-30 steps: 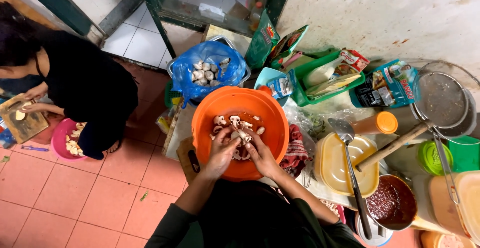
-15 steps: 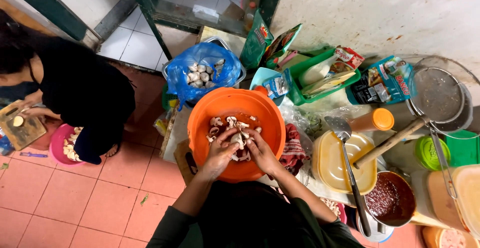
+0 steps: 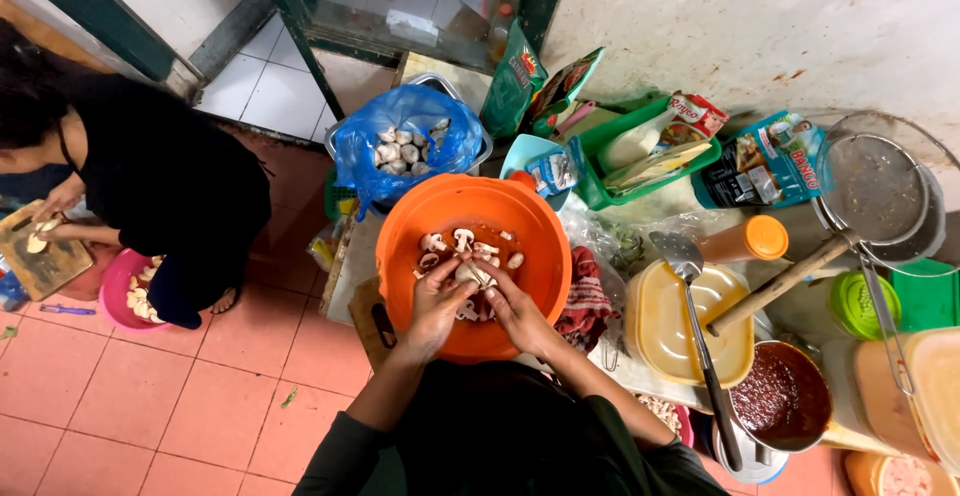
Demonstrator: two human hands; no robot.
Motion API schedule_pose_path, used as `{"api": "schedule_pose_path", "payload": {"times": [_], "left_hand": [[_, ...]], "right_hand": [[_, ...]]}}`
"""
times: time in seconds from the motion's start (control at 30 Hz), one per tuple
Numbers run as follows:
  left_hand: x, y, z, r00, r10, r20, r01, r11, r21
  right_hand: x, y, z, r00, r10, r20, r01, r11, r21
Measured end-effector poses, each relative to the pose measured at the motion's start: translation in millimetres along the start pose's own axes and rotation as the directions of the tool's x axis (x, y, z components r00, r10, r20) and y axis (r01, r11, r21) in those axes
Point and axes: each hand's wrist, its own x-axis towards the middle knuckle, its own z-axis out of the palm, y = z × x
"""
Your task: Preparing mushrooms and meat ingredients in a kitchen setting.
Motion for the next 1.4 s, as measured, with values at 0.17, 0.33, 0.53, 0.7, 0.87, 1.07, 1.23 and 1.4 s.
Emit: {"api": "schedule_pose_path", "payload": {"times": [0.17, 0.33, 0.53, 0.7, 0.87, 1.07, 1.23, 1.4], "left_hand": [[0.2, -12.0, -5.2, 0.999, -0.032, -0.008, 0.032, 0.997, -0.071], [8.0, 19.2, 17.9, 0.992, 0.120, -0.031, -0.118, 0.991, 0.067], [5.6, 24.1, 15.9, 0.997, 0.075, 0.034, -0.077, 0.995, 0.060], [2.6, 19.6, 21.7, 0.998, -0.001, 0.064, -0.001, 1.000, 0.031], [6.2, 8.3, 9.1, 1.000, 0.024, -0.013, -0.022, 0.995, 0.096], [5.7, 24.2, 15.6, 0.997, 0.071, 0.013, -0.072, 0.983, 0.168], [0.4, 23.6, 26.7, 0.997, -0.076, -0.007, 0.075, 0.975, 0.207], [15.8, 27.0, -4.5, 0.981, -0.180, 0.077, 0.116, 0.850, 0.515]], "right_hand": [[8.1, 9.8, 2.4, 1.000, 0.008, -0.015, -0.007, 0.994, 0.110], [0.8, -2.0, -5.1, 1.000, -0.020, -0.018, 0.020, 1.000, 0.022], [-2.4, -24.1, -4.7, 0.996, -0.074, 0.051, 0.076, 0.997, -0.034], [3.6, -16.7, -4.9, 0.999, -0.007, -0.033, 0.006, 0.999, -0.033], [2.6, 14.1, -3.8, 0.999, 0.030, -0.032, -0.027, 0.995, 0.094], [-1.9, -3.4, -2.9, 0.992, -0.069, 0.102, 0.054, 0.989, 0.137], [0.8, -17.3, -4.3, 0.999, 0.038, 0.024, -0.036, 0.994, -0.099], [6.9, 21.9, -9.6, 0.994, 0.110, 0.000, -0.110, 0.990, -0.083]]}}
